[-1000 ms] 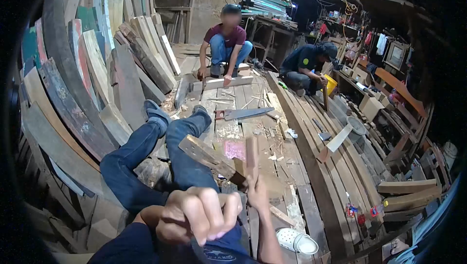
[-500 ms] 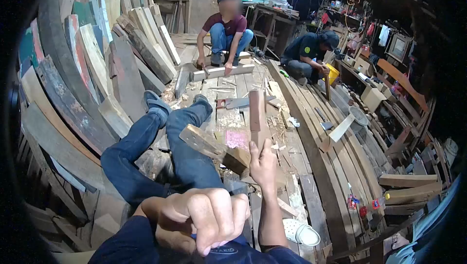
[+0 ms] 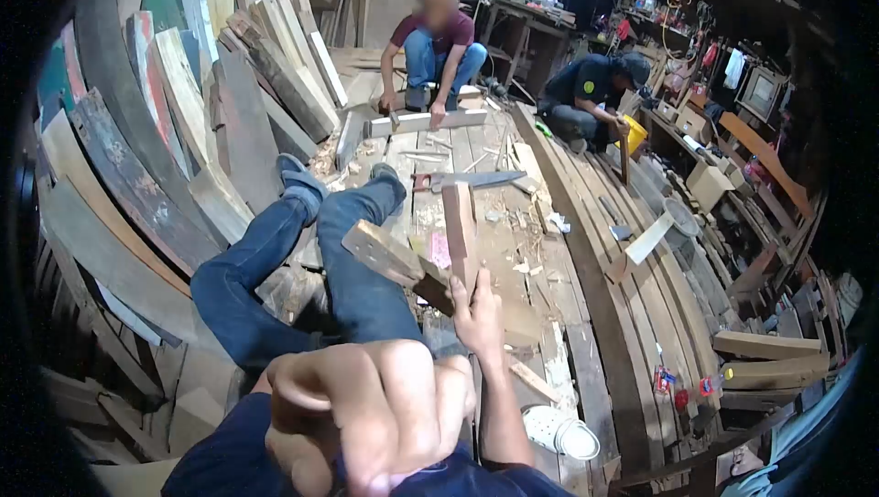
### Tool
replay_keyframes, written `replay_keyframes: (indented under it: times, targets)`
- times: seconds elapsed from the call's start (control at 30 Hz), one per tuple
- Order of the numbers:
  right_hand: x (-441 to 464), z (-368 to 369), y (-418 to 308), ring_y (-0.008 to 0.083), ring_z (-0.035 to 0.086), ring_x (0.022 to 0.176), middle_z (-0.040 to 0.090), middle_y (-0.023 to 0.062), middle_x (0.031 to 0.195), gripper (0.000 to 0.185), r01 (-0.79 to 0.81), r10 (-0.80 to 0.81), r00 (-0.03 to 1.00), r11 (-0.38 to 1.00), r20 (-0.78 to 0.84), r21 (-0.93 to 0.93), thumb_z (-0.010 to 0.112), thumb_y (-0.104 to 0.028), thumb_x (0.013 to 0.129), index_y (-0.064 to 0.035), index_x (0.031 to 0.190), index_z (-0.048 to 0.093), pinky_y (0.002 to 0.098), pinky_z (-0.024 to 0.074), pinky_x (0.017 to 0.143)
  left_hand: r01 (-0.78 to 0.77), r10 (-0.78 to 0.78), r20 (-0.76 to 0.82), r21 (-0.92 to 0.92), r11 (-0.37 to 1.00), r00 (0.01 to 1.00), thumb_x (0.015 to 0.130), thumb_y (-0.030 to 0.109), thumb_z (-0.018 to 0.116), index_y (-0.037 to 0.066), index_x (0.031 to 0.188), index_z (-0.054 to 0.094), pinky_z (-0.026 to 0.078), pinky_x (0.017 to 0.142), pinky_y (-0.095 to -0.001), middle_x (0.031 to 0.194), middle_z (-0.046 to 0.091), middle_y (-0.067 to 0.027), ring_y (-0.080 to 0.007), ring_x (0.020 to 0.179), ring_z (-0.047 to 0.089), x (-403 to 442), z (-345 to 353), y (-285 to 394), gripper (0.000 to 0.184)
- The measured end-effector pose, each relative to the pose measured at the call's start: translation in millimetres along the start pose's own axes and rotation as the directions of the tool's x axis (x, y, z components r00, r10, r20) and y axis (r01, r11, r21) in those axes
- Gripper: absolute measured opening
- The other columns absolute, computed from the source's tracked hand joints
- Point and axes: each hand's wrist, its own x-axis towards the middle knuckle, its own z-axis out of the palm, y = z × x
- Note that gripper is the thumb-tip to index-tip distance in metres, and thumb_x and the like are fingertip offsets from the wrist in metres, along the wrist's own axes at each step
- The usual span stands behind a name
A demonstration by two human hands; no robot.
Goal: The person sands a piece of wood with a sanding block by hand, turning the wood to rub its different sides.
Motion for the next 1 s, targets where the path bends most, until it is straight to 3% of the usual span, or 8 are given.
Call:
replay_keyframes:
  times: [0.13,0.3,0.37,0.5,0.57,0.8,0.97,1.0]
  targets:
    - [-3,2,4,0.038,0.073,0.083,0.072,0.0247,0.085,0.028,0.014,-0.014,1.0,0.999,-0.012,0.046,0.058,-0.024,0.1,0.0032,0.104,0.05,0.0431,0.055,0.066,0.333,-0.328,-0.114,0.033,0.942,0.938,0.094,0.022,0.064,-0.005,0.102,0.061,0.048,0.077,-0.0343,0.095,0.057,-0.0164,-0.0249,0.086,0.058,-5,13,21,0.029]
    - [-3,1,6,0.0398,0.072,0.083,0.071,0.0255,0.084,0.029,0.034,-0.033,0.999,0.999,-0.022,0.026,0.058,-0.024,0.1,0.0036,0.102,0.05,0.0445,0.0548,0.067,0.398,-0.409,0.011,0.205,0.894,0.913,0.096,0.022,0.061,-0.001,0.093,0.06,0.044,0.076,-0.0363,0.091,0.058,-0.0134,-0.0242,0.08,0.056,-10,2,30,0.024]
    - [-4,1,4,0.0403,0.072,0.083,0.071,0.026,0.084,0.03,0.048,-0.047,0.998,0.998,-0.032,0.045,0.058,-0.025,0.1,0.0038,0.103,0.05,0.0449,0.0546,0.066,0.524,-0.531,-0.049,0.262,0.81,0.846,0.096,0.02,0.06,-0.002,0.092,0.06,0.044,0.075,-0.0358,0.088,0.058,-0.0117,-0.0237,0.077,0.055,-12,5,45,0.022]
    - [-2,0,4,0.0408,0.072,0.084,0.071,0.0261,0.085,0.03,-0.008,0.008,1.0,1.0,0.006,-0.001,0.058,-0.025,0.1,0.0039,0.105,0.051,0.0451,0.0544,0.066,0.404,-0.409,-0.026,0.218,0.888,0.912,0.096,0.023,0.063,0.0,0.088,0.059,0.042,0.072,-0.0354,0.088,0.058,-0.0108,-0.0214,0.076,0.053,-20,-2,30,0.025]
    - [-1,2,10,0.0411,0.072,0.084,0.071,0.0263,0.085,0.03,0.021,-0.02,1.0,1.0,-0.019,0.019,0.059,-0.024,0.1,0.004,0.106,0.051,0.0451,0.0545,0.066,0.541,-0.517,-0.16,0.194,0.818,0.841,0.098,0.027,0.063,0.004,0.083,0.058,0.038,0.07,-0.0333,0.087,0.055,-0.0091,-0.0182,0.075,0.05,-8,11,42,0.028]
    - [0,14,23,0.036,0.074,0.08,0.072,0.0238,0.084,0.031,0.172,-0.168,0.981,0.985,-0.099,0.032,0.057,-0.025,0.101,0.0045,0.109,0.052,0.0423,0.0558,0.064,0.564,-0.511,-0.312,0.107,0.819,0.801,0.102,0.023,0.057,0.004,0.087,0.055,0.039,0.07,-0.0287,0.089,0.048,-0.0058,-0.0154,0.074,0.044,-4,19,42,0.024]
    - [0,5,1,0.0364,0.074,0.08,0.073,0.0225,0.085,0.031,0.03,-0.03,0.999,0.999,0.015,-0.014,0.056,-0.025,0.101,0.0035,0.111,0.05,0.0421,0.0559,0.064,0.444,-0.402,-0.367,0.034,0.895,0.839,0.098,0.023,0.06,-0.001,0.096,0.061,0.036,0.072,-0.0327,0.083,0.055,-0.007,-0.0176,0.076,0.05,-11,24,36,0.024]
    - [0,4,-5,0.0367,0.073,0.081,0.073,0.0226,0.085,0.03,-0.001,0.002,1.0,1.0,0.031,-0.028,0.056,-0.025,0.101,0.0034,0.111,0.051,0.0421,0.0558,0.064,0.48,-0.451,-0.267,0.054,0.875,0.852,0.099,0.023,0.06,-0.002,0.101,0.059,0.038,0.073,-0.0327,0.09,0.055,-0.0096,-0.019,0.08,0.051,-15,17,38,0.025]
